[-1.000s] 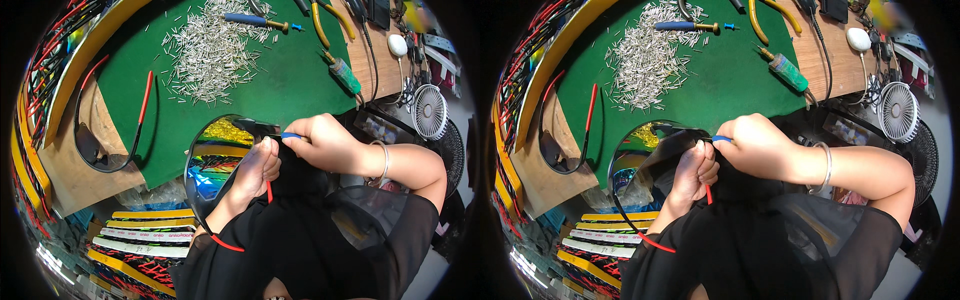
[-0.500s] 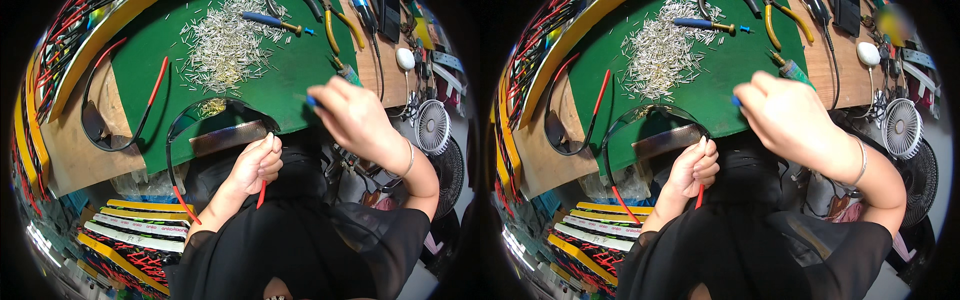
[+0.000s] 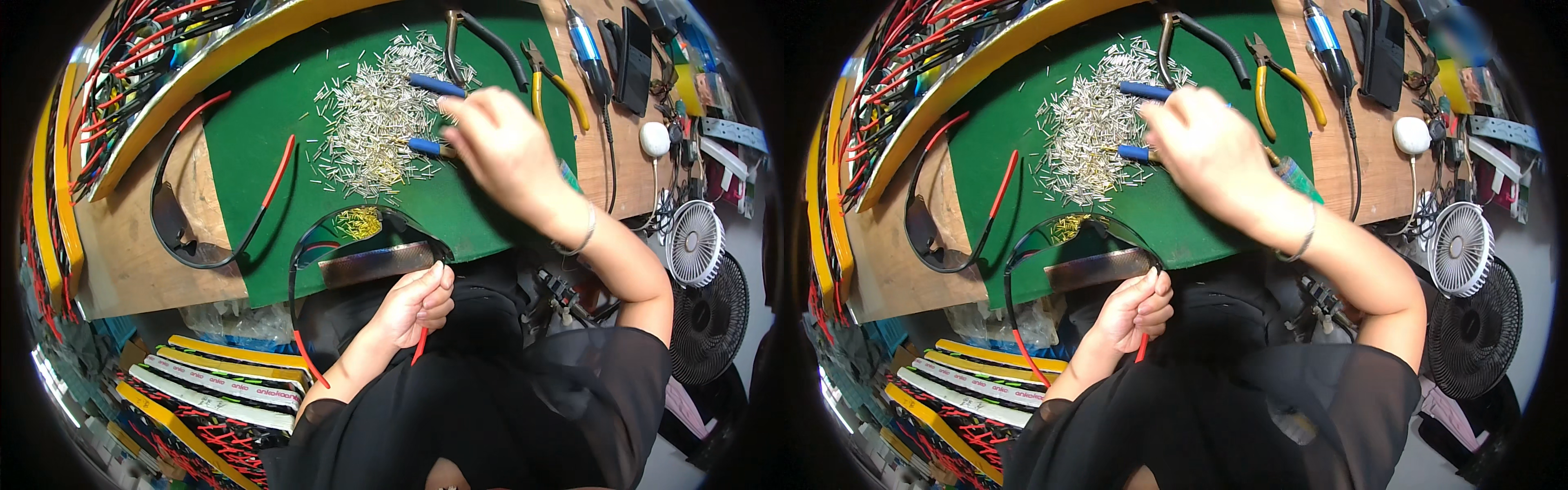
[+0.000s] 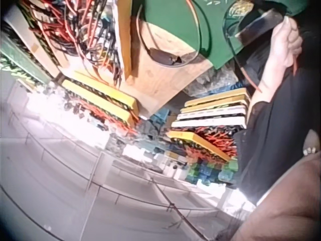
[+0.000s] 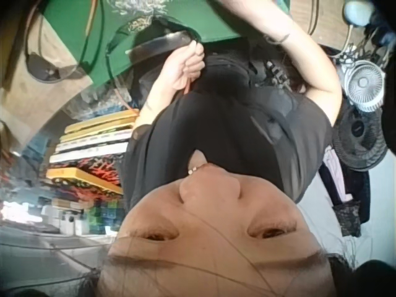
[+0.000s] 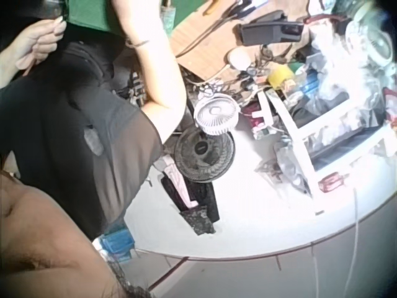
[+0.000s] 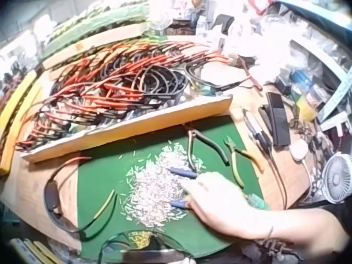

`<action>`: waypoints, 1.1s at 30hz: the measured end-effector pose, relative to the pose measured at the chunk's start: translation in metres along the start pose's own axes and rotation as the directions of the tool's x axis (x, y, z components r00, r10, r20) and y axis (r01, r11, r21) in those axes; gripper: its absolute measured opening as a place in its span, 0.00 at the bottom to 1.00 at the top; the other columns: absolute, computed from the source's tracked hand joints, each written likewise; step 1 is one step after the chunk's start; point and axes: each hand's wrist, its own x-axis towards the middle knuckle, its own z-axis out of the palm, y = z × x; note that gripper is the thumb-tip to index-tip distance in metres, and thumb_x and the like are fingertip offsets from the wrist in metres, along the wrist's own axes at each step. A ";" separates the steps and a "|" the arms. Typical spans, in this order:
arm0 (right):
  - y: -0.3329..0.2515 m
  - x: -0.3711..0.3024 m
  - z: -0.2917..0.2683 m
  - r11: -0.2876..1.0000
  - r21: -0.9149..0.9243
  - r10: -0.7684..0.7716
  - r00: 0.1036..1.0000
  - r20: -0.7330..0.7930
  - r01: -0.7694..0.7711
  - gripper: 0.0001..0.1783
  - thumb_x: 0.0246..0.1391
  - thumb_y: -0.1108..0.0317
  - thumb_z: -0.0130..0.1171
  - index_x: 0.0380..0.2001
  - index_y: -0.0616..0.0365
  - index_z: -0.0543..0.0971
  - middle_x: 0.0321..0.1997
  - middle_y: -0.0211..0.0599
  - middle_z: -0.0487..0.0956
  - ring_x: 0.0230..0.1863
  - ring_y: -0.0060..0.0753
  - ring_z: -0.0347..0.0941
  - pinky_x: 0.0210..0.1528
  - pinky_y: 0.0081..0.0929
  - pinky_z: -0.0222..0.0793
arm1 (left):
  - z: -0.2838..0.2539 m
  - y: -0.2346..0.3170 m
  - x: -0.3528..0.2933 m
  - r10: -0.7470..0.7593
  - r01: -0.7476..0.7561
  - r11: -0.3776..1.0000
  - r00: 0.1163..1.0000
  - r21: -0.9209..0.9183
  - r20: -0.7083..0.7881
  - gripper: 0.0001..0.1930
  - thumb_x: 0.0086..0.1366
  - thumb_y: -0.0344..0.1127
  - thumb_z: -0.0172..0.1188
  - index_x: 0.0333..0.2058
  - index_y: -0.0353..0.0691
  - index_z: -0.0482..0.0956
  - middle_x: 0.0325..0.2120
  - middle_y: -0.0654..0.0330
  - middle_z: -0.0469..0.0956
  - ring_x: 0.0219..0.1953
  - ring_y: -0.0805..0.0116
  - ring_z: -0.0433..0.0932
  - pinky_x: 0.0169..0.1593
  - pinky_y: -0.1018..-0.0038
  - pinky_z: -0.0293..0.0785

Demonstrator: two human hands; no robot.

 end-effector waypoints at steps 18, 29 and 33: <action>0.003 0.007 -0.034 0.990 0.085 0.099 0.985 0.141 -0.112 0.10 0.49 0.76 0.49 0.37 0.63 0.67 0.31 0.48 0.69 0.33 0.47 0.70 0.32 0.34 0.67 | 0.006 0.000 0.000 0.014 -0.005 0.989 0.998 0.145 -0.064 0.13 0.67 0.45 0.41 0.27 0.44 0.65 0.12 0.74 0.54 0.13 0.84 0.51 0.16 0.87 0.46; -0.045 -0.062 -0.094 0.804 0.274 0.152 0.628 0.763 -0.528 0.12 0.46 0.75 0.49 0.37 0.61 0.70 0.28 0.46 0.74 0.27 0.46 0.73 0.28 0.32 0.69 | 0.006 -0.003 -0.001 0.034 -0.029 0.997 0.997 0.076 -0.067 0.12 0.66 0.43 0.43 0.30 0.42 0.66 0.13 0.72 0.56 0.13 0.84 0.50 0.15 0.87 0.46; -0.047 -0.065 -0.081 0.775 0.313 0.149 0.641 0.753 -0.548 0.09 0.48 0.73 0.52 0.34 0.61 0.70 0.26 0.43 0.74 0.25 0.45 0.72 0.26 0.31 0.68 | 0.009 -0.002 -0.001 0.035 -0.026 0.996 0.994 0.088 -0.102 0.13 0.66 0.44 0.43 0.30 0.41 0.67 0.14 0.72 0.57 0.13 0.83 0.51 0.15 0.86 0.46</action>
